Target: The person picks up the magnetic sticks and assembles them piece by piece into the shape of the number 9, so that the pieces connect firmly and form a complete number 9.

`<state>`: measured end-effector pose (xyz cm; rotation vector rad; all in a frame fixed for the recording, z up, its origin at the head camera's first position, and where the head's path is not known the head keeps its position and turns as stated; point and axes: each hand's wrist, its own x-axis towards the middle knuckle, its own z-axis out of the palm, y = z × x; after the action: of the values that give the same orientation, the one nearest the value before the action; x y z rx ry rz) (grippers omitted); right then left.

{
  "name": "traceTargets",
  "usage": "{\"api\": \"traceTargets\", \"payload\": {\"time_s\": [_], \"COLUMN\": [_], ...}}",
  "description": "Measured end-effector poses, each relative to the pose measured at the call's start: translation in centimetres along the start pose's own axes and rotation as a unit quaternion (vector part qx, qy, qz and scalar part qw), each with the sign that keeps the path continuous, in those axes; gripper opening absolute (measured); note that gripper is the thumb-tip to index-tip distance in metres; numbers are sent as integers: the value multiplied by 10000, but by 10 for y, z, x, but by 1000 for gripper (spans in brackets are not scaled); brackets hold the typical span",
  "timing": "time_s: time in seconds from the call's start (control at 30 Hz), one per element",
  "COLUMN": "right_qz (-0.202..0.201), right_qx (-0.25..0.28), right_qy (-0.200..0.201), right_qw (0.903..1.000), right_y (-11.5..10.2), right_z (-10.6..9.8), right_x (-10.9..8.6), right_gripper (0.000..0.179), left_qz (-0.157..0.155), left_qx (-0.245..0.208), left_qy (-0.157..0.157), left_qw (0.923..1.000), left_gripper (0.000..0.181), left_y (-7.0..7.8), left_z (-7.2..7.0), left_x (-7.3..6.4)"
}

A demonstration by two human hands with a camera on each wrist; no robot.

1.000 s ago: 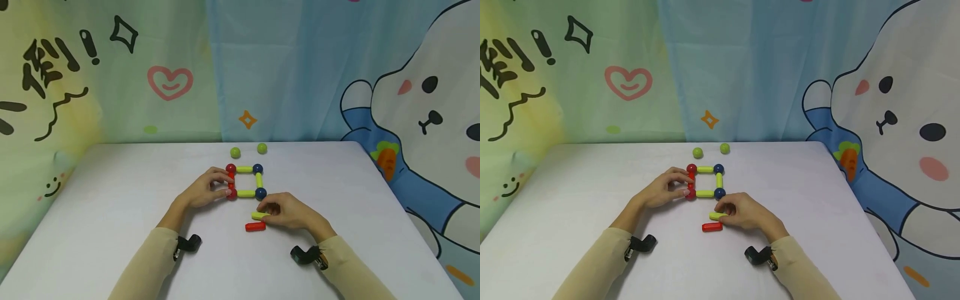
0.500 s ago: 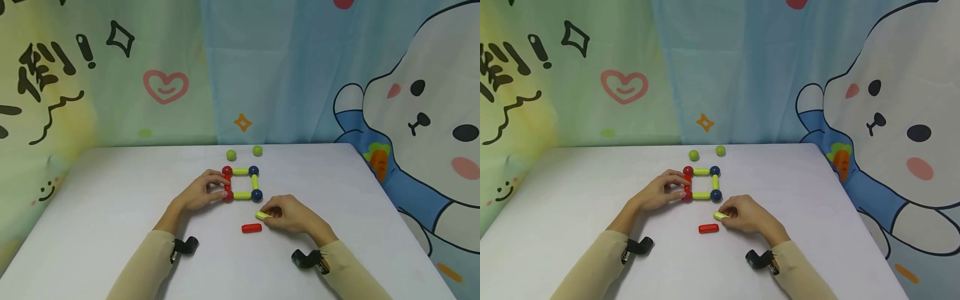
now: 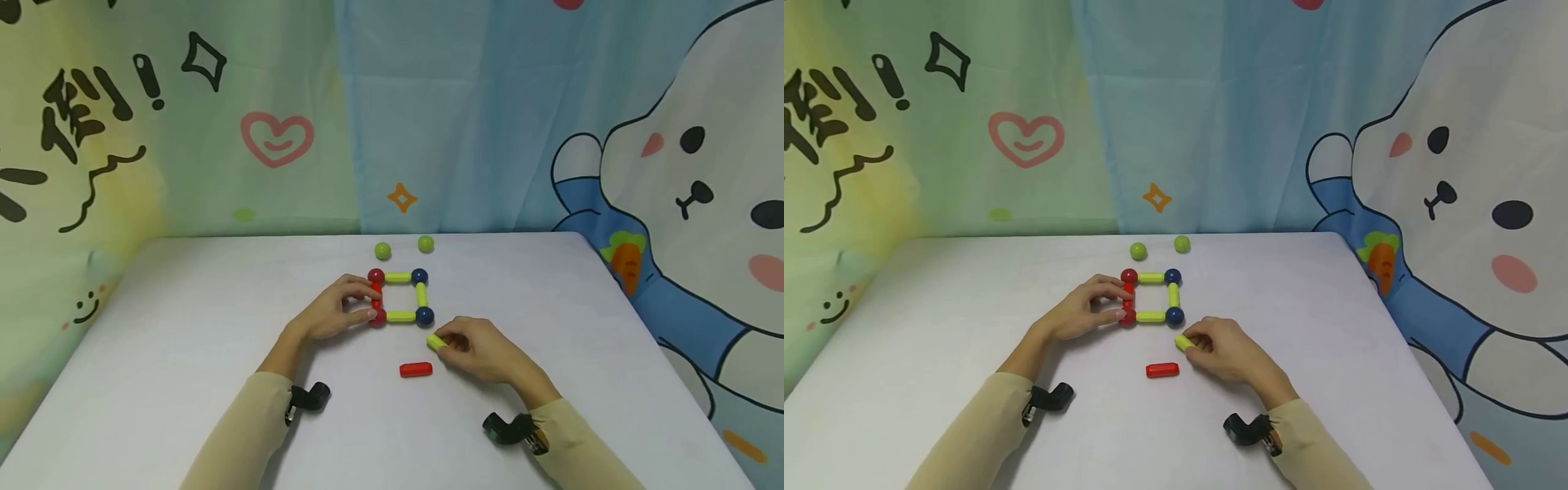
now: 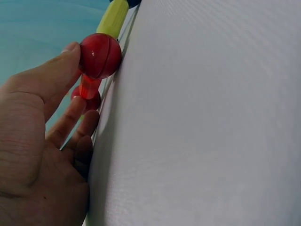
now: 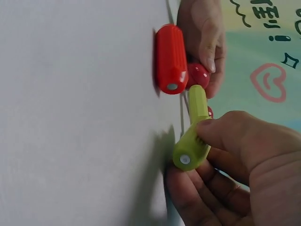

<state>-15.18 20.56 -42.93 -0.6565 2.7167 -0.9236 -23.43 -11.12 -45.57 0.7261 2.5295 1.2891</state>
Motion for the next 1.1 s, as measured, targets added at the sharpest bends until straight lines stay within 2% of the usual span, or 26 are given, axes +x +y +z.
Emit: {"api": "traceTargets", "payload": {"time_s": [0.3, 0.47, 0.77, 0.87, 1.1], "right_qz": [441, 851, 1077, 1239, 1587], "right_qx": [632, 1063, 2280, 2555, 2834], "right_qy": [134, 174, 119, 101, 170], "right_qw": [9969, 9905, 9676, 9588, 9456], "right_y": [1, -1, -6, -9, -15], "right_z": [4, 5, 8, 10, 15], "right_x": [1, 2, 7, 9, 13], "right_gripper": [22, 23, 26, 25, 29], "left_qz": [-17, 11, 7, -46, -98], "left_qx": [-54, -79, -123, -175, -175], "left_qy": [3, -24, -45, -50, -50], "left_qw": [10000, 10000, 9999, 9998, 9998], "left_gripper": [31, 32, 32, 32, 32], "left_y": [0, -1, -2, -1, -2], "left_z": [2, 2, 2, 1, 0], "left_x": [3, 3, 3, 3, 3]}}
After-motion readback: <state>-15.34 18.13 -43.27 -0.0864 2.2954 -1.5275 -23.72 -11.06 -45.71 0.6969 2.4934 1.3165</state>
